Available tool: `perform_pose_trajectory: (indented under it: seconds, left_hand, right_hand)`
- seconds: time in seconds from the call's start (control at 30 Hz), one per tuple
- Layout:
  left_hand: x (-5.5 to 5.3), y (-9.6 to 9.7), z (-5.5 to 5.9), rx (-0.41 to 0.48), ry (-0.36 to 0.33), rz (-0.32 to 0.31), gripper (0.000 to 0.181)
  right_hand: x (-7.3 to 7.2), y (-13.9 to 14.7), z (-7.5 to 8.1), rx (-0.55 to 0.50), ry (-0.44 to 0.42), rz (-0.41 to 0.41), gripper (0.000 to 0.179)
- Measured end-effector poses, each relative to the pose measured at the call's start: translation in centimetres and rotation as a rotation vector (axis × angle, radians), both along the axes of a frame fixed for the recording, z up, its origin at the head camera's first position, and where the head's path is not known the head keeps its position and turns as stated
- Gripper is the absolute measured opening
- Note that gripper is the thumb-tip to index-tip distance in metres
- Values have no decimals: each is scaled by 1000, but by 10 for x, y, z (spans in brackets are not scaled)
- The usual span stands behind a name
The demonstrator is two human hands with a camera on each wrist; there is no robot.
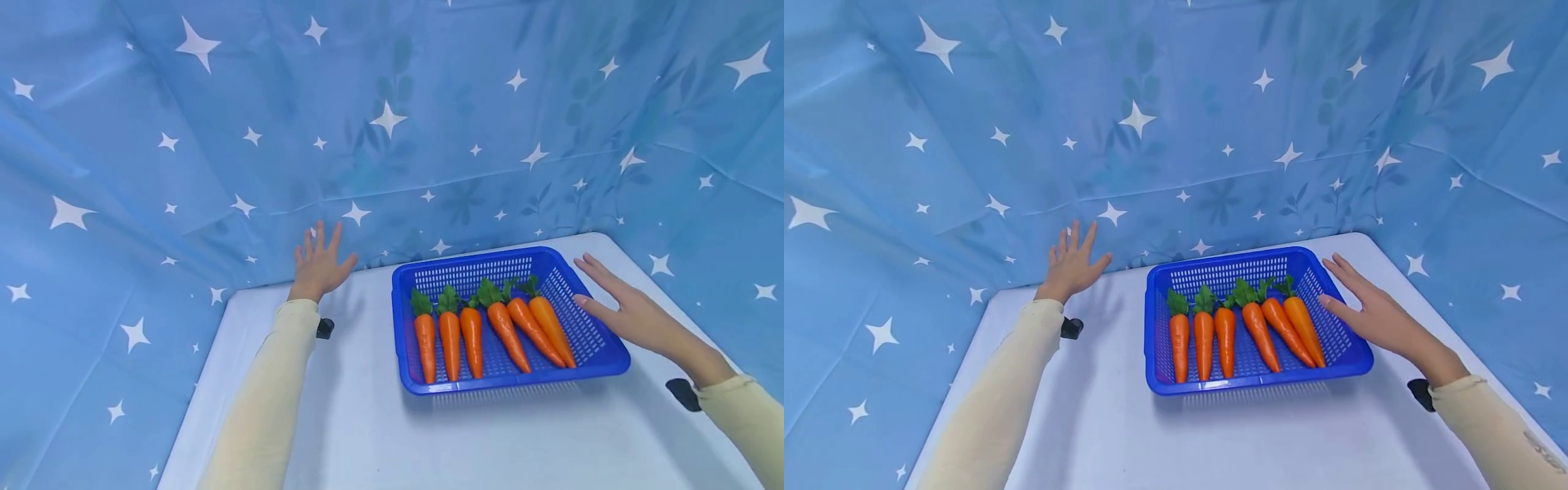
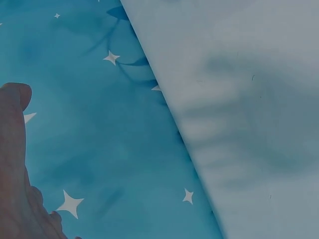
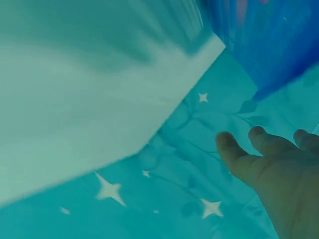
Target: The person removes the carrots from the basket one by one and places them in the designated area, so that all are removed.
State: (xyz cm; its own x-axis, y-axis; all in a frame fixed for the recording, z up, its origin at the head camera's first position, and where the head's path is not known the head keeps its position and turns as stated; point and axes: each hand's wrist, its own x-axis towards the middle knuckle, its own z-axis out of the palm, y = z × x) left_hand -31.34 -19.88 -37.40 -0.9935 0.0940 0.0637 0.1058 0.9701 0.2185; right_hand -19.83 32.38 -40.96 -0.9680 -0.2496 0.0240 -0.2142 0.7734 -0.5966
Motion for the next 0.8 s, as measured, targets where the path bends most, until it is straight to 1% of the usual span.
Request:
perform_pose_trajectory:
  seconds: [0.17, 0.3, 0.4, 0.53, 0.7, 0.8]
  left_hand:
    - [1, -3, -2, 1, -5, 10, 79]
    - [2, -4, -2, -1, -12, 14, 80]
    - [2, -4, -3, -10, -15, 16, 80]
    - [3, -1, -4, 2, -8, 3, 79]
    - [4, 6, -3, 28, 16, -43, 79]
    - [4, 12, -2, 37, 35, -79, 79]
  right_hand:
    - [26, -4, -21, -48, 22, -37, 75]
    - [36, -11, -37, -96, 19, -42, 74]
    - [39, -16, -46, -121, 20, -37, 74]
    - [39, -19, -49, -95, 47, -34, 74]
    - [40, -18, -48, -42, 65, -21, 75]
    - [40, -17, -48, -12, 72, -31, 75]
